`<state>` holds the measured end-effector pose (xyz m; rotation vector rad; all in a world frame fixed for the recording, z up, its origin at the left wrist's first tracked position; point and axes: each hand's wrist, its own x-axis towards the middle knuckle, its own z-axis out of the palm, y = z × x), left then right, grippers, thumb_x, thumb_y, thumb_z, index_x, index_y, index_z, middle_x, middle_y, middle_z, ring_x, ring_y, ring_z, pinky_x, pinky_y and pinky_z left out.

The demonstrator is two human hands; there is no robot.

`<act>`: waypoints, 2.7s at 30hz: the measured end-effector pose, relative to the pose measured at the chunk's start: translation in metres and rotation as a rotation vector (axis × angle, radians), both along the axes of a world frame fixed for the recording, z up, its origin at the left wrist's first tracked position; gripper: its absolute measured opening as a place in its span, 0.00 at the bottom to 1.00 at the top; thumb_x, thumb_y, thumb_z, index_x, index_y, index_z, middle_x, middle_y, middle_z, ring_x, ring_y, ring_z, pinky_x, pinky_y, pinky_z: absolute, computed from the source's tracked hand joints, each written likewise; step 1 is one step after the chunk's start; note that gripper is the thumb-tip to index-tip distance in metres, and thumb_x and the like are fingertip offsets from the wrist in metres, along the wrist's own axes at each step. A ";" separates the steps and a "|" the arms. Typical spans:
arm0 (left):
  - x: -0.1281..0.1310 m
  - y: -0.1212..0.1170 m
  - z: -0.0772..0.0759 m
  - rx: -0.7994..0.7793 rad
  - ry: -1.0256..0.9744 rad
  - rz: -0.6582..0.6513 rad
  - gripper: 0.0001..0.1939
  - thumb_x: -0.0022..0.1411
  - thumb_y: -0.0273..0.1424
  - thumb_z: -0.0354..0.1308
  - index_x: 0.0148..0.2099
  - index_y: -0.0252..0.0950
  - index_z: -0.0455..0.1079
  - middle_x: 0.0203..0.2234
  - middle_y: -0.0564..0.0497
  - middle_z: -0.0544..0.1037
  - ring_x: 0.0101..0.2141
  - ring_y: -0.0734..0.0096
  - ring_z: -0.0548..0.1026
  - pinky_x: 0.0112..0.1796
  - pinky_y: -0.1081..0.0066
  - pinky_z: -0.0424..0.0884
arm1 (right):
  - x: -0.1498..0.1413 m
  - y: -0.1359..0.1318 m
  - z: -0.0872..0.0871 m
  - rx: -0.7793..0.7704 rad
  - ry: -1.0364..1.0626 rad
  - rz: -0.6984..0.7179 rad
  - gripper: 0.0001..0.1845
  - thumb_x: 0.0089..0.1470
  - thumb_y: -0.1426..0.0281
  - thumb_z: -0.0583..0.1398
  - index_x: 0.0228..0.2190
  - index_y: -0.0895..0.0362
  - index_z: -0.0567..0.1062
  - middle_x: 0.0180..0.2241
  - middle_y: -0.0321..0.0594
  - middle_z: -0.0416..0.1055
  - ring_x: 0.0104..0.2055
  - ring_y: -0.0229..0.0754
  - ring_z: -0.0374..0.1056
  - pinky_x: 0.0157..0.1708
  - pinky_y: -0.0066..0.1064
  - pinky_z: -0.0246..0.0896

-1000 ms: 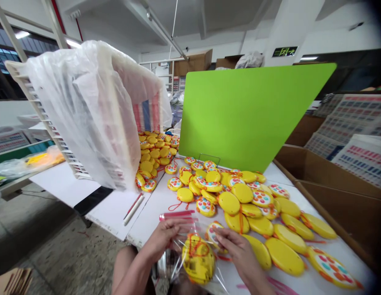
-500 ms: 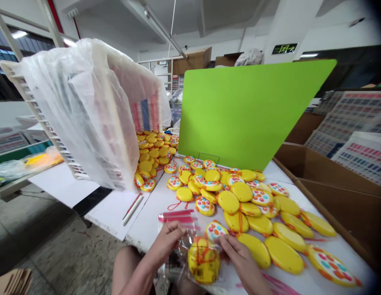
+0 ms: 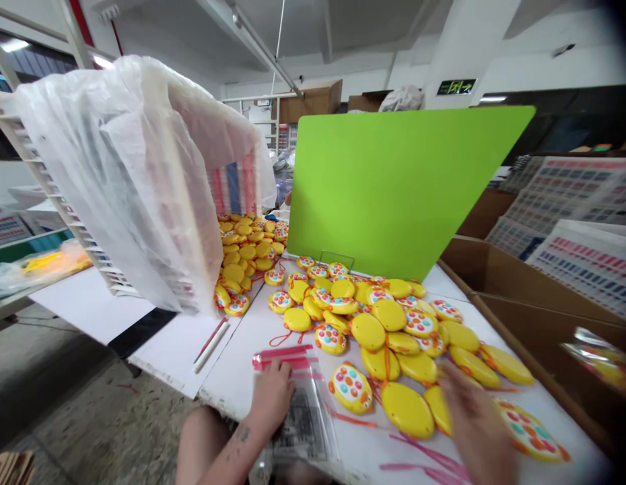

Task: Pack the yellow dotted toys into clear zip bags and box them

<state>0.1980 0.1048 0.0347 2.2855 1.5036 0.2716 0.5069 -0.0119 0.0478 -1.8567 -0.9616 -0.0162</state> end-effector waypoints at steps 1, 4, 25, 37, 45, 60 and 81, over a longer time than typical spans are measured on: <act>0.004 0.000 -0.002 0.023 0.050 0.008 0.11 0.59 0.28 0.51 0.45 0.35 0.68 0.45 0.42 0.72 0.44 0.56 0.72 0.39 0.63 0.67 | -0.020 0.012 -0.005 -0.050 -0.082 0.135 0.30 0.52 0.51 0.53 0.46 0.61 0.72 0.45 0.52 0.73 0.46 0.55 0.69 0.47 0.45 0.63; 0.013 -0.001 -0.007 0.078 0.132 0.011 0.12 0.59 0.29 0.54 0.46 0.36 0.68 0.44 0.42 0.72 0.42 0.53 0.72 0.36 0.62 0.67 | -0.072 0.041 -0.023 -0.240 -0.440 0.404 0.26 0.55 0.57 0.54 0.50 0.58 0.71 0.51 0.54 0.69 0.54 0.58 0.62 0.51 0.50 0.59; 0.006 -0.002 -0.025 0.158 -0.112 -0.082 0.11 0.66 0.33 0.48 0.46 0.37 0.68 0.41 0.49 0.77 0.43 0.62 0.71 0.47 0.60 0.62 | -0.080 0.070 -0.008 -0.240 -0.195 0.627 0.36 0.46 0.76 0.51 0.59 0.59 0.56 0.58 0.49 0.61 0.61 0.49 0.56 0.59 0.44 0.51; 0.004 -0.005 -0.034 0.301 -0.117 -0.198 0.15 0.65 0.33 0.50 0.52 0.34 0.64 0.43 0.45 0.75 0.41 0.60 0.69 0.45 0.59 0.63 | -0.145 0.111 0.018 0.201 1.188 0.737 0.31 0.42 0.63 0.66 0.50 0.48 0.69 0.49 0.41 0.72 0.45 0.48 0.70 0.41 0.38 0.68; 0.007 -0.004 -0.045 0.474 -0.083 -0.288 0.06 0.66 0.30 0.50 0.40 0.37 0.68 0.37 0.49 0.74 0.38 0.64 0.69 0.39 0.64 0.64 | -0.156 0.141 -0.015 0.067 1.108 0.805 0.26 0.40 0.62 0.68 0.43 0.54 0.73 0.41 0.42 0.76 0.41 0.48 0.72 0.39 0.39 0.68; 0.008 -0.006 -0.046 0.548 -0.116 -0.317 0.04 0.65 0.28 0.51 0.37 0.36 0.65 0.31 0.52 0.75 0.34 0.67 0.71 0.38 0.65 0.64 | -0.138 0.148 -0.023 -0.109 0.663 0.871 0.29 0.46 0.54 0.62 0.47 0.56 0.72 0.45 0.47 0.73 0.45 0.50 0.70 0.44 0.42 0.67; 0.001 0.004 -0.002 0.079 -0.369 -0.081 0.03 0.61 0.30 0.53 0.36 0.38 0.67 0.42 0.49 0.75 0.45 0.61 0.70 0.48 0.57 0.63 | -0.138 0.094 -0.037 -0.244 0.258 0.609 0.20 0.49 0.61 0.54 0.40 0.56 0.76 0.37 0.46 0.77 0.39 0.51 0.72 0.42 0.41 0.64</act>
